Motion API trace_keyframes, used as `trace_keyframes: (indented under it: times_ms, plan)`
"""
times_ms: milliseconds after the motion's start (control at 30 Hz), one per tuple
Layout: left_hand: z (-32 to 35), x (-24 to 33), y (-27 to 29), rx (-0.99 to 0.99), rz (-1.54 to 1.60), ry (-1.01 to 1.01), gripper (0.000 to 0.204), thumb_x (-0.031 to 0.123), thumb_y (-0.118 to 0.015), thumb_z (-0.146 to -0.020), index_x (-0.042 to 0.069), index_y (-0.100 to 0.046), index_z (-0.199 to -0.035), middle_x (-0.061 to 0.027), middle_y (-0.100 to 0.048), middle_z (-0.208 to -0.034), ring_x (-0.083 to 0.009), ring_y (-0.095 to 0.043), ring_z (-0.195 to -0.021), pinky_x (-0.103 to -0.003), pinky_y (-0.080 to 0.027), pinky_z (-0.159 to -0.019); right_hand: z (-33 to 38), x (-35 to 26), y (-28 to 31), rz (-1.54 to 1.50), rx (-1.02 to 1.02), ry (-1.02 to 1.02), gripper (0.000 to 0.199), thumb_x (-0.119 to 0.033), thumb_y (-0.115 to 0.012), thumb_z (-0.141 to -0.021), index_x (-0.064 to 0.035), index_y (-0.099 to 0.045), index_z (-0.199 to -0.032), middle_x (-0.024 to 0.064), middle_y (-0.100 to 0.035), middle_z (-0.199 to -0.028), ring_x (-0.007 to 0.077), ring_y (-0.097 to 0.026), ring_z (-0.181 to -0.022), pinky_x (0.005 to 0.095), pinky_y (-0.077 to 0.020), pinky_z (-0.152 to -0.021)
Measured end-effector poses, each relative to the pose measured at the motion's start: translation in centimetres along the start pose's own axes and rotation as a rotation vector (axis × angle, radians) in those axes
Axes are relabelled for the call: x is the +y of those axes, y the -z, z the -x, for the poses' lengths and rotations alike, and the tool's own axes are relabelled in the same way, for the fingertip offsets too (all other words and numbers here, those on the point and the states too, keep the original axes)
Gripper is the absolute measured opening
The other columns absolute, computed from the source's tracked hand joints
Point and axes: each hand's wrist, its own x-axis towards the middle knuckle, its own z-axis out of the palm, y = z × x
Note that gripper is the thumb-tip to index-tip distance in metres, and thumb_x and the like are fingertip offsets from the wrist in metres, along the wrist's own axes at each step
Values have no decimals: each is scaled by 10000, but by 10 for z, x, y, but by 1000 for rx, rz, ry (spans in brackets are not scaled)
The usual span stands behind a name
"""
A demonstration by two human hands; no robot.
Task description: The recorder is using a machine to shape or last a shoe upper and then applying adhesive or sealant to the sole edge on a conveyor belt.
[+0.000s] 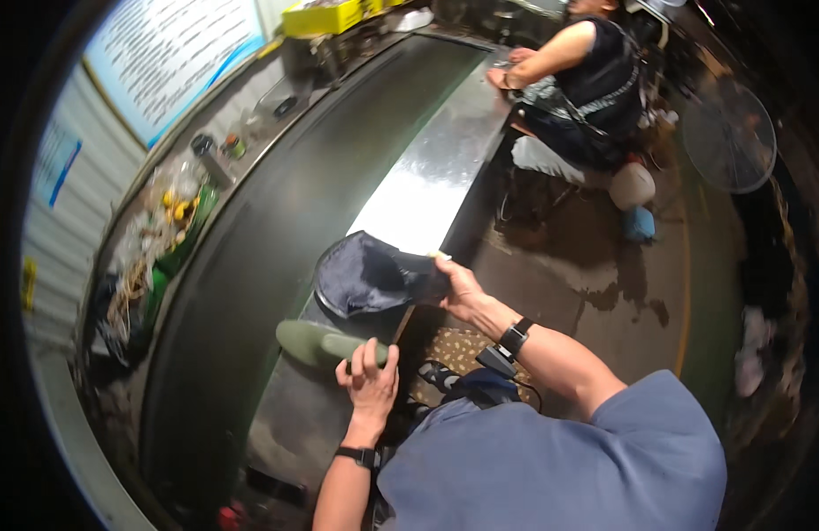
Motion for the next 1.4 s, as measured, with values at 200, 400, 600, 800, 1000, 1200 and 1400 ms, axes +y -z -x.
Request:
trace_keyframes:
  times_ms: [200,400,600,800,1000,1200,1400]
  plan:
    - [-25,-29,34,-59,882,408,260,323,-727,-829,119,-704,-988,-105,-654,-1028,-249,-592,-937,-420,-445,-833,26,-20,-8,242,-97,242,343,-365,-614,-958,-101,-652,-1175,23,-661,-1092,144,-608,-997,353,-535,-774]
    - [-46,-144,29,-47,2180,1635,256,229,-614,-955,-3,-663,-1050,-99,-694,-1021,-220,-661,-934,-383,-535,-840,83,-23,-25,1364,-921,1003,434,-182,-810,-767,-82,-673,-1166,63,-646,-919,203,-612,-786,413,-527,-873]
    - [-5,-186,-28,-68,1708,1806,275,189,-644,-935,-44,-670,-1080,-107,-697,-1007,-195,-653,-944,-362,-522,-863,70,62,-13,1429,-970,1223,568,-139,-809,-744,-76,-544,-1242,215,-512,-1257,451,-525,-1149,534,-424,-1063]
    - [26,-195,-88,232,908,1381,397,335,-651,-924,-24,-694,-1088,-97,-723,-916,-178,-636,-850,-323,-491,-794,46,90,-54,1133,-803,757,1107,-263,-865,-687,20,-185,-1514,272,-234,-1526,414,-199,-1448,427,-154,-1199]
    - [7,-169,-76,60,405,1456,406,340,-553,-971,-43,-685,-1007,-220,-704,-974,-405,-649,-879,-459,-486,-800,24,123,0,1187,-772,910,831,-176,-753,-774,51,-303,-1435,291,-358,-1440,473,-225,-1428,501,-200,-1196]
    - [31,-145,-57,260,1373,1786,309,199,-601,-879,-107,-641,-865,-93,-657,-871,-248,-606,-824,-399,-486,-776,36,73,25,1257,-970,891,780,-133,-718,-788,61,-302,-1418,299,-316,-1474,474,-228,-1422,522,-146,-1212]
    - [-23,-119,-44,-317,398,1541,637,429,-751,-728,-71,-620,-1100,-210,-668,-1044,-346,-648,-988,-447,-492,-889,23,87,19,1227,-1166,803,881,-71,-697,-723,11,-197,-1445,330,-163,-1535,480,-156,-1447,586,-94,-1199]
